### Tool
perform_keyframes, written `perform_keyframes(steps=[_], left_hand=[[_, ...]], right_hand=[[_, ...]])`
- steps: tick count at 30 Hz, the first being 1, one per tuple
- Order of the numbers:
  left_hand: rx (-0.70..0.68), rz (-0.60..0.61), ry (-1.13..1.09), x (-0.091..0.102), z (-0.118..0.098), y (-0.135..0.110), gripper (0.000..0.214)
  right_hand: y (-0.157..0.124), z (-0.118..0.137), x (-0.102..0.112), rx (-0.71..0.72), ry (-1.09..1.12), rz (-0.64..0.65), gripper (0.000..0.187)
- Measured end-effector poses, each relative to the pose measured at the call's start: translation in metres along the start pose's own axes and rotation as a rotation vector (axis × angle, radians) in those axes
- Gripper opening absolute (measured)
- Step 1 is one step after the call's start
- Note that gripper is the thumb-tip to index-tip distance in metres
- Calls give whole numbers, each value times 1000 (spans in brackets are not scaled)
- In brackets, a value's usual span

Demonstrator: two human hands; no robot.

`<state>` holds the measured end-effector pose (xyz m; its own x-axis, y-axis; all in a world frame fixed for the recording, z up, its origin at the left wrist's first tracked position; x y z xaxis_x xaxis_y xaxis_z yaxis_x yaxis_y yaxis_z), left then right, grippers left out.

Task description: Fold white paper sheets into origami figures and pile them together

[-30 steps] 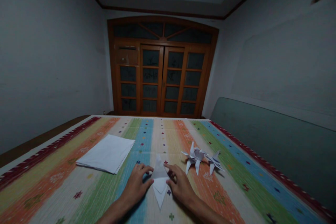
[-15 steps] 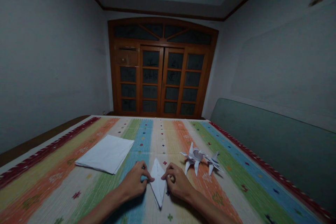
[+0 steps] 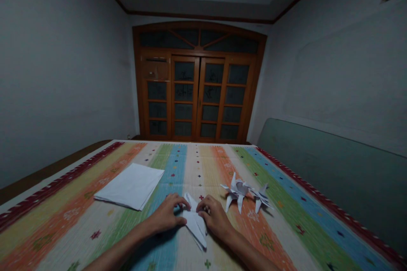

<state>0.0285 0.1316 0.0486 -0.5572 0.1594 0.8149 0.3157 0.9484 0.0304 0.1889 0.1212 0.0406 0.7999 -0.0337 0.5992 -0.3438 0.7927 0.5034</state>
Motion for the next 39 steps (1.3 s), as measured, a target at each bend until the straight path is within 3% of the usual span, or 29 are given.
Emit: perform_keyframes(steps=[6,11,17,22,27,32,39], left_hand=[[-135,-32,46,4,-14,-11,29],[-231,-1,117,-7,-25,-16,30],[-160,-72,59,-14,-21,-19,27],[-137,-105,-20,-11,-16,-20,27],[-164,-28,-86,-9,-11,-23,24],[-162,-88,-27,-4,-11,-24,2],[-148,-52,-81,-10,-9,-23,13]], right_hand=[[2,-1,-1,32,15,-40,27],[4,-2,1,69,5,-54,31],[3,18,6,196,-70,38,30],[-10,46,-7,393,-169,181,19],[-16,37,-15,304,-138,205,25],[-14,29,-13,281,-83,157,15],[-14,36,-11,339,-130,139,10]])
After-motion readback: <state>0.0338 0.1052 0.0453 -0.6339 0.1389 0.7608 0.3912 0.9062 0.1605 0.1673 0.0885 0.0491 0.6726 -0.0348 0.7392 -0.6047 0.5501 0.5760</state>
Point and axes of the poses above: each hand's wrist, its own y-axis towards the middle knuckle, its own x-axis out of the back of the hand, z = x × y, the point moved 9 cm from there along y, towards the middle knuckle, and after that the axes turned 12 degrees about x, right-handed, at the moved point
